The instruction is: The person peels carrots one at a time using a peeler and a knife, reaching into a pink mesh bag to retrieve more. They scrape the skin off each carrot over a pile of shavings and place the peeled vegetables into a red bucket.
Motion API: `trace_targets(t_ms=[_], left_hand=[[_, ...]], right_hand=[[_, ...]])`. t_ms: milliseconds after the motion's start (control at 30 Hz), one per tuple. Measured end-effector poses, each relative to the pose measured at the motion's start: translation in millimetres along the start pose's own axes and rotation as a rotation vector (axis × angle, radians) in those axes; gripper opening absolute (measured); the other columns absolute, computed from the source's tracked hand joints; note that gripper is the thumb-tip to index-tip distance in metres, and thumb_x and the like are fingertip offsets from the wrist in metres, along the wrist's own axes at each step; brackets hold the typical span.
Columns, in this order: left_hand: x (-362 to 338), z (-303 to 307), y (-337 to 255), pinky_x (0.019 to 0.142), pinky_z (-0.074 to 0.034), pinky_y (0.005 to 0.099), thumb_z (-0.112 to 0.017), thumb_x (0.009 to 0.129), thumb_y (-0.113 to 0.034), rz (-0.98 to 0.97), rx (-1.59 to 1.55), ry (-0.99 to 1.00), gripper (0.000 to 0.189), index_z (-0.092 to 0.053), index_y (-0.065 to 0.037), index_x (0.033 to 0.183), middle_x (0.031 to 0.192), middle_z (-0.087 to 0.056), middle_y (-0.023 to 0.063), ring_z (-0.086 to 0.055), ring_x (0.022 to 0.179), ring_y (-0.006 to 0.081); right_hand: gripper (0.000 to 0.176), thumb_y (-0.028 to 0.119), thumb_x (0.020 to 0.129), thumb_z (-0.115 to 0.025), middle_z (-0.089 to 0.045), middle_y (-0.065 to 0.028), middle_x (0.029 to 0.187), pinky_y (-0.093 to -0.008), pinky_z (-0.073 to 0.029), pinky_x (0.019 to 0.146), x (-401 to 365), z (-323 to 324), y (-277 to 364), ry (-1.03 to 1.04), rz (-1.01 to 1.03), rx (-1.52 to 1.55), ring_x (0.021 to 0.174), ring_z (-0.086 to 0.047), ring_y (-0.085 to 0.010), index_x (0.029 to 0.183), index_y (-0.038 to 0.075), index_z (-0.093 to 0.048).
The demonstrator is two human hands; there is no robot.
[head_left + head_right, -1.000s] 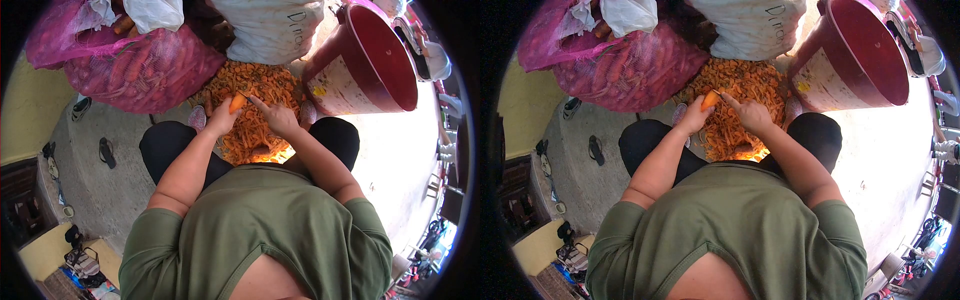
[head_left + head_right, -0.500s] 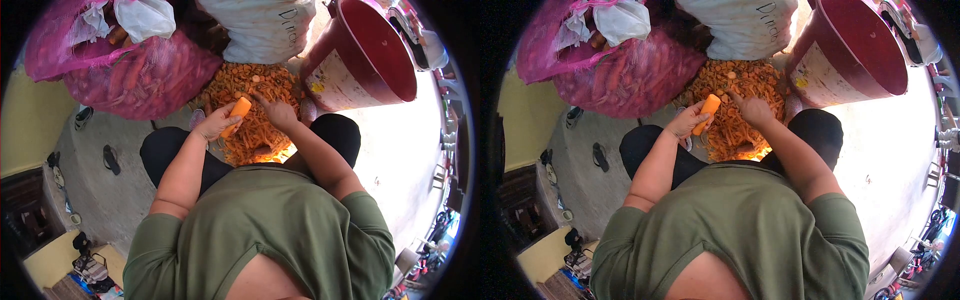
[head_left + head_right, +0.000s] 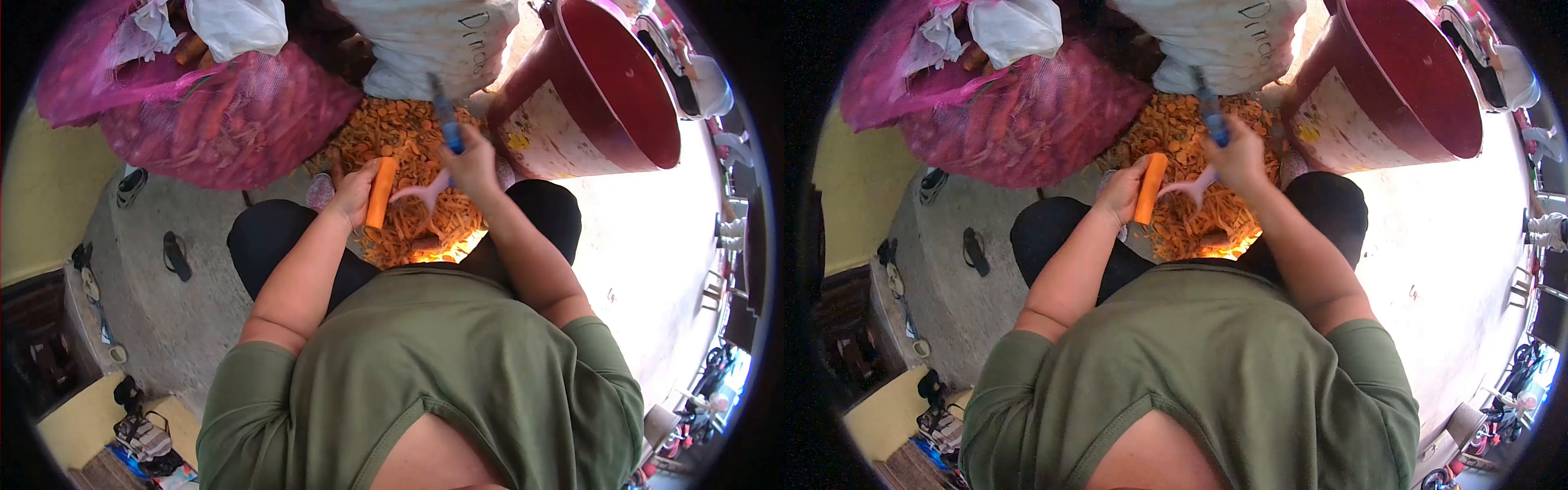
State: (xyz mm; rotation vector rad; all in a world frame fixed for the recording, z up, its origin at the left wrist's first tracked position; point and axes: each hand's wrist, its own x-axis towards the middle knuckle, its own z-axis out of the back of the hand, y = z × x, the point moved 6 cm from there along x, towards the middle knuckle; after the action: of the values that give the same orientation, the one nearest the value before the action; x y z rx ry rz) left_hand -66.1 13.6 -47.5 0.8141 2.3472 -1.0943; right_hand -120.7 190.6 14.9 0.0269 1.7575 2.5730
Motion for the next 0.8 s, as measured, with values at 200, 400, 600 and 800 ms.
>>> trace_targets(t_ms=[200,400,600,800], left_hand=[[5.3,-3.1,23.4,0.058,-0.048,0.0284,-0.038,0.091,-0.024,0.087,0.024,0.038,0.026,-0.046,-0.007,0.107,0.083,-0.053,0.0056,-0.054,0.068,0.0148],[0.1,-4.0,19.5,0.060,-0.048,0.0275,-0.040,0.090,-0.024,0.107,-0.017,0.013,0.026,-0.045,-0.005,0.108,0.084,-0.053,0.0063,-0.054,0.068,0.0146],[-0.1,-15.7,21.8,0.063,-0.049,0.0279,-0.042,0.089,-0.026,0.109,-0.079,0.031,0.027,-0.045,-0.006,0.107,0.086,-0.053,0.0056,-0.055,0.070,0.0146],[7.1,-1.8,26.0,0.060,-0.049,0.0263,-0.042,0.090,-0.027,0.085,-0.002,0.082,0.026,-0.045,-0.007,0.106,0.089,-0.053,0.0057,-0.055,0.070,0.0141]], right_hand=[[0.024,0.011,0.066,-0.064,-0.056,-0.0087,0.062,-0.0301,-0.044,0.054,17.4,4.2,-0.4,-0.181,0.019,-0.141,0.056,-0.055,-0.0158,0.087,0.001,-0.056],[0.018,0.009,0.067,-0.061,-0.054,-0.0088,0.061,-0.0306,-0.043,0.052,22.3,4.0,1.6,-0.129,-0.068,-0.025,0.054,-0.052,-0.0141,0.080,0.000,-0.054],[0.016,0.010,0.068,-0.061,-0.052,-0.0083,0.059,-0.0301,-0.042,0.049,19.7,-8.2,-3.4,-0.087,-0.028,-0.051,0.052,-0.048,-0.0118,0.079,0.001,-0.053],[0.013,0.007,0.069,-0.058,-0.054,-0.0079,0.064,-0.0274,-0.042,0.050,23.5,2.9,0.6,-0.129,-0.111,0.097,0.055,-0.050,-0.0105,0.081,0.002,-0.054]])
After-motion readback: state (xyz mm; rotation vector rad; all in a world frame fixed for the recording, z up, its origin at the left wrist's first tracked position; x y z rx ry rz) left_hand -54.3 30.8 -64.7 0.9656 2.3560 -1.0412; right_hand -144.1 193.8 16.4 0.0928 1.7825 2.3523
